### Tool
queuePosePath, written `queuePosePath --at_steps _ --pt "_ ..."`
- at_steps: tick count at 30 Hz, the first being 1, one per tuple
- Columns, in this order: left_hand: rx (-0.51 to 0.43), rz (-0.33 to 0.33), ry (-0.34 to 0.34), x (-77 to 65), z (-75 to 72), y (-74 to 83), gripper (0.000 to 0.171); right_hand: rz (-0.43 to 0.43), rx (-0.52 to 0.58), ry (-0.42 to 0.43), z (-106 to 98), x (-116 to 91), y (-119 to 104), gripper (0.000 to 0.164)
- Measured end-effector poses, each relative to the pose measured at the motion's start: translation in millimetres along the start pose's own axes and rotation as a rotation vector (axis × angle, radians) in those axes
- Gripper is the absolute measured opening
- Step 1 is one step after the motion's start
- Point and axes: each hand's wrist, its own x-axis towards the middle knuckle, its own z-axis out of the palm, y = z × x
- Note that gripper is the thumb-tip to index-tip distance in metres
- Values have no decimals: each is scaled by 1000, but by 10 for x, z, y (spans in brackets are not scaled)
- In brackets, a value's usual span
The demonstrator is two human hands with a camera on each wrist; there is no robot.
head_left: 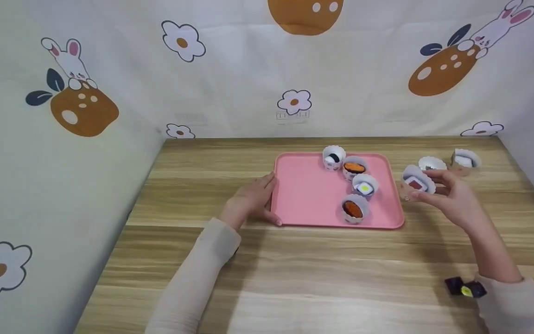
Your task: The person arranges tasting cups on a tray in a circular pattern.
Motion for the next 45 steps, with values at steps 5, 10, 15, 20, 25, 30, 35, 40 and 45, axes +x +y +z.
queuePosePath --at_steps 5,10,15,20,25,30,35,40,45 --pt "-12 1 7 0 2 0 125 -6 -8 -9 45 20 -28 72" --pt "-14 4 14 1 6 -3 126 -20 -3 -14 91 37 -62 71" --pt "-11 9 15 -16 0 3 125 -35 8 -22 132 58 -108 68" --pt "-19 16 18 -38 -11 11 124 -57 7 -22 175 77 -158 67" --pt "-15 8 17 -39 -12 16 125 -62 4 -43 212 87 -203 68" --pt "-13 -2 9 -30 -8 17 126 -71 19 -56 259 104 -248 64" --pt "-19 -3 10 -24 0 12 126 -59 32 -81 303 142 -288 66" --pt "-7 2 14 -22 3 8 126 -63 32 -95 357 177 -330 67" --pt "6 4 18 -13 3 5 126 -82 8 -95 413 199 -378 66"
